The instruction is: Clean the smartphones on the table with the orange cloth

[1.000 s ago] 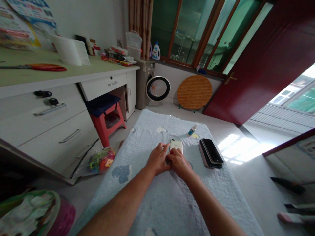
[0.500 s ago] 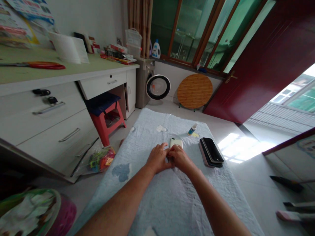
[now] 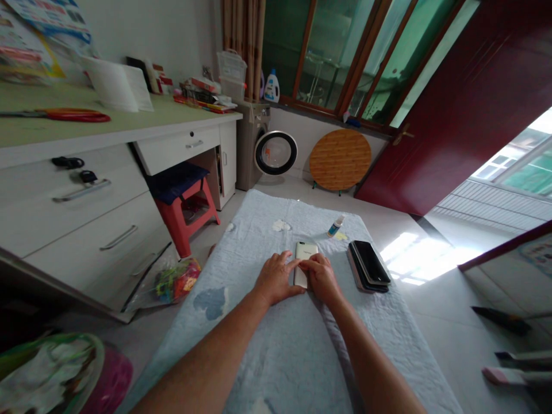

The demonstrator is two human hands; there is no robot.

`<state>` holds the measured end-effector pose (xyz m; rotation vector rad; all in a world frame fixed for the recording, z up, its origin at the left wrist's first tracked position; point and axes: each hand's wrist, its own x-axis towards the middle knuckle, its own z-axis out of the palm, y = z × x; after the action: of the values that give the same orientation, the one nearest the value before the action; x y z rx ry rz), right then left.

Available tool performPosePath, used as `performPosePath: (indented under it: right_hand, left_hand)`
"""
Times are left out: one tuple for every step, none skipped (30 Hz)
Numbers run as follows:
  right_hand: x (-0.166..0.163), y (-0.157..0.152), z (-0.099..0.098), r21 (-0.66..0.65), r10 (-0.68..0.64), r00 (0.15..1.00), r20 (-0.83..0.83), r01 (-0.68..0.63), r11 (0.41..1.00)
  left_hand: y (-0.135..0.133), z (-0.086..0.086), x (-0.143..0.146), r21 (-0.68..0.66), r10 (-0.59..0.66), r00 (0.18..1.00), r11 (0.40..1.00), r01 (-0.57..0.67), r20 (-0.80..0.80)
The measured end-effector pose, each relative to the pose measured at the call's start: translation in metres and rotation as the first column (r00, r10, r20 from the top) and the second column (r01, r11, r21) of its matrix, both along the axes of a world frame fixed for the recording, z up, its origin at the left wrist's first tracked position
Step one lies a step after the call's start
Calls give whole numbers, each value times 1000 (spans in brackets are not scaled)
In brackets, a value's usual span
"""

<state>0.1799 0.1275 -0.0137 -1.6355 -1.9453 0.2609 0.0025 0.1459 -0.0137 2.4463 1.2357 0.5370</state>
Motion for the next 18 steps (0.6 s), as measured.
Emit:
performPosePath:
  right_hand:
    - [0,1,1,-8,10,1000,-4,-10,1000]
    - [-1,2,2,-18,19,1000,-1,-19,1000]
    - [-1,2,3,-30,26,1000,9,-26,999]
    - [-3,3,5,-43,30,999,25,-29,999]
    - [-4,3,7,-57,29,998,48,-27,998]
    - [-5,2,9,-69,27,997,77,-22,997]
    - [-7,0,11,-77,28,994,110,-20,997]
    - [-8,-3,12,-82,38,989,145,-27,996]
    - [-9,-6,14,-86,59,982,177,-45,995]
    - [-10,-10,15,-95,92,974,205,-73,993]
    - [-11,-14,16,-109,134,965,227,-112,988]
    - [-11,-17,17,-128,181,953,245,-153,980]
    - [-11,-21,18,-148,222,940,259,-189,971]
    - [-12,-23,18,-166,255,929,270,-216,962]
    - [-12,-25,19,-178,278,919,279,-235,956]
    - [-13,-25,20,-183,292,913,285,-247,952]
    - [-13,-24,20,-180,296,911,287,-252,951]
    - [-13,-21,20,-175,295,912,284,-253,952]
  left_hand:
    - [0,1,0,5,-2,1000,1000,2,1]
    - [-1,1,0,10,-2,1000,1000,2,5]
    - [-1,2,0,13,0,1000,1000,0,8]
    - [-1,2,0,12,3,1000,1000,-3,11]
    - [-1,2,0,9,6,1000,1000,-6,13]
    - [-1,2,1,4,8,1000,1000,-8,14]
    - [-1,2,1,1,12,1000,1000,-12,14]
    - [-1,2,1,-1,15,1000,1000,-15,15]
    - [-1,1,1,1,20,1000,1000,-20,17]
    - [-1,1,1,6,23,1000,1000,-24,21]
    - [-1,1,1,11,26,999,1000,-26,25]
    - [0,0,1,17,26,999,999,-27,28]
    - [0,0,1,22,25,999,999,-25,29]
    - [0,-1,1,24,24,999,999,-25,27]
    - [0,-1,1,25,24,999,999,-24,24]
    - [0,-1,1,27,21,1000,999,-22,23]
    - [0,-2,1,30,22,999,999,-22,24]
    - [0,-2,1,31,23,999,999,-24,28]
